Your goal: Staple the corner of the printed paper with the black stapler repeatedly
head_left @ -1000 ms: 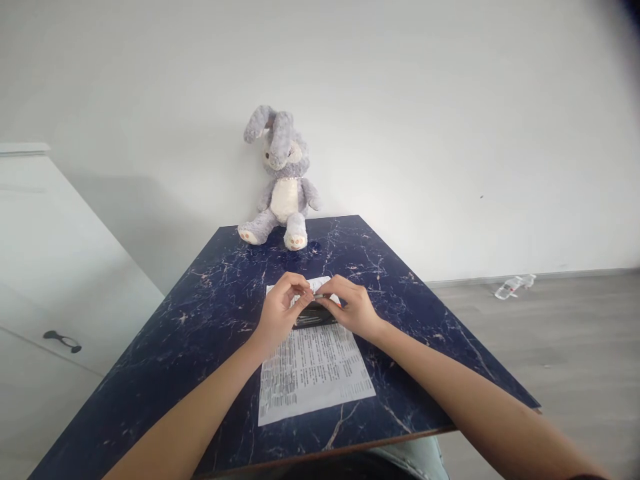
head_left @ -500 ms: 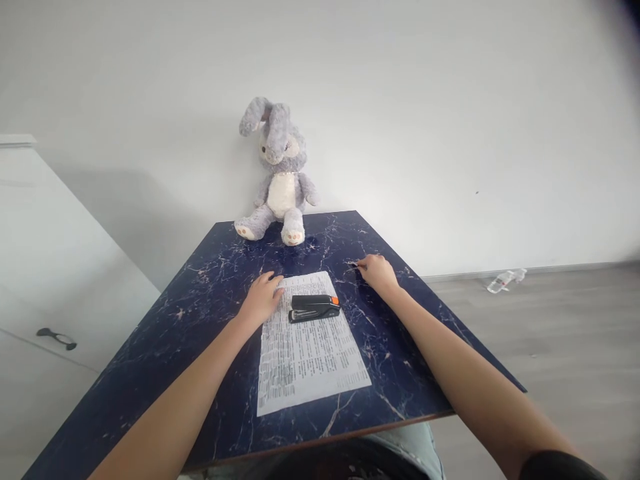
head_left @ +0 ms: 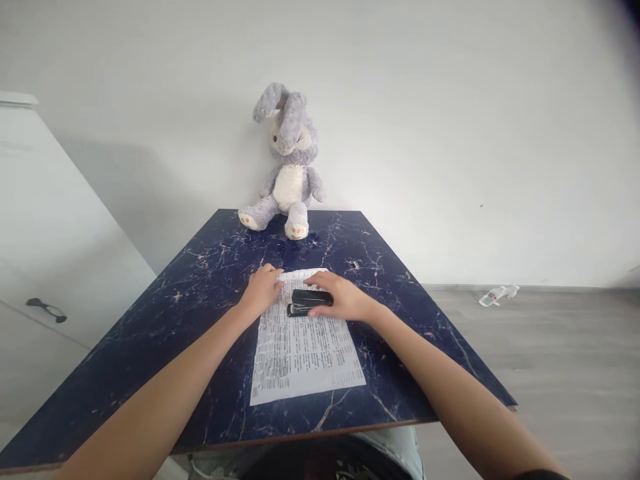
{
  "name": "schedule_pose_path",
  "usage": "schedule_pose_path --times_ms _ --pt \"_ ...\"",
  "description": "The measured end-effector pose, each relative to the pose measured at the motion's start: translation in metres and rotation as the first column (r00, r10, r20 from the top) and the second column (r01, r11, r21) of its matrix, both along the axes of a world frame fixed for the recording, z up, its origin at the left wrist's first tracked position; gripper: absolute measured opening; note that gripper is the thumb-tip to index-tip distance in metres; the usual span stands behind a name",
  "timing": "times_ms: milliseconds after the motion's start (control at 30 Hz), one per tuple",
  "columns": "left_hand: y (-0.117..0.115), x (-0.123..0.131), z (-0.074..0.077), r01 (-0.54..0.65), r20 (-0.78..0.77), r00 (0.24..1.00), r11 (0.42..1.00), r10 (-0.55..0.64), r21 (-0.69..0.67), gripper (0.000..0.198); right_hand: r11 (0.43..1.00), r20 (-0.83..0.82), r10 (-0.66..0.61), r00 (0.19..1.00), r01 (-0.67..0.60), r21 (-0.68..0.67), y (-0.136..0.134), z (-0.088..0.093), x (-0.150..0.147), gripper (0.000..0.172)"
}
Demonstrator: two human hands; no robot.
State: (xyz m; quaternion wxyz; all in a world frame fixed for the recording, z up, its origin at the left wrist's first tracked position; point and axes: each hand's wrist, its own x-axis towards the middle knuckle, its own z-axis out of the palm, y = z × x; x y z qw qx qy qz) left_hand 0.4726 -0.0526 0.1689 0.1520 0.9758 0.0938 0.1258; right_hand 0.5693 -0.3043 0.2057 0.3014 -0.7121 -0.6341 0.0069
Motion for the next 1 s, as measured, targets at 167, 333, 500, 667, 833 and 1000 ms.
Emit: schedule_pose_path --times_ms 167,333,500,667,833,1000 --pt "0.002 -0.001 0.002 -0.004 0.058 0.998 0.998 0.008 -0.07 0.019 0.989 0.019 -0.123 0.992 0.124 -0.082 -0.007 0.0 -0.002 0.024" --pt "0.008 -0.002 0.004 -0.006 0.139 0.99 0.986 0.03 -0.168 0.016 0.905 0.037 -0.426 0.904 0.426 -0.004 -0.041 0.001 0.044 0.034" --pt "0.012 -0.003 0.006 -0.018 0.207 0.977 0.982 0.057 -0.189 0.018 0.887 0.015 -0.442 0.897 0.439 -0.144 -0.059 0.001 0.069 0.031" --pt "0.014 -0.001 0.002 -0.017 0.217 0.975 0.989 0.048 -0.145 0.017 0.954 -0.107 -0.258 0.96 0.236 -0.185 -0.057 0.009 0.059 0.03" --pt "0.013 0.0 0.001 -0.021 0.205 0.978 0.995 0.04 -0.096 0.017 0.971 -0.167 -0.168 0.972 0.134 -0.196 -0.052 0.014 0.047 0.031" --pt "0.012 -0.001 0.002 -0.022 0.222 0.974 0.991 0.051 -0.131 0.017 0.973 -0.162 -0.143 0.976 0.108 -0.206 -0.047 0.013 0.038 0.029"
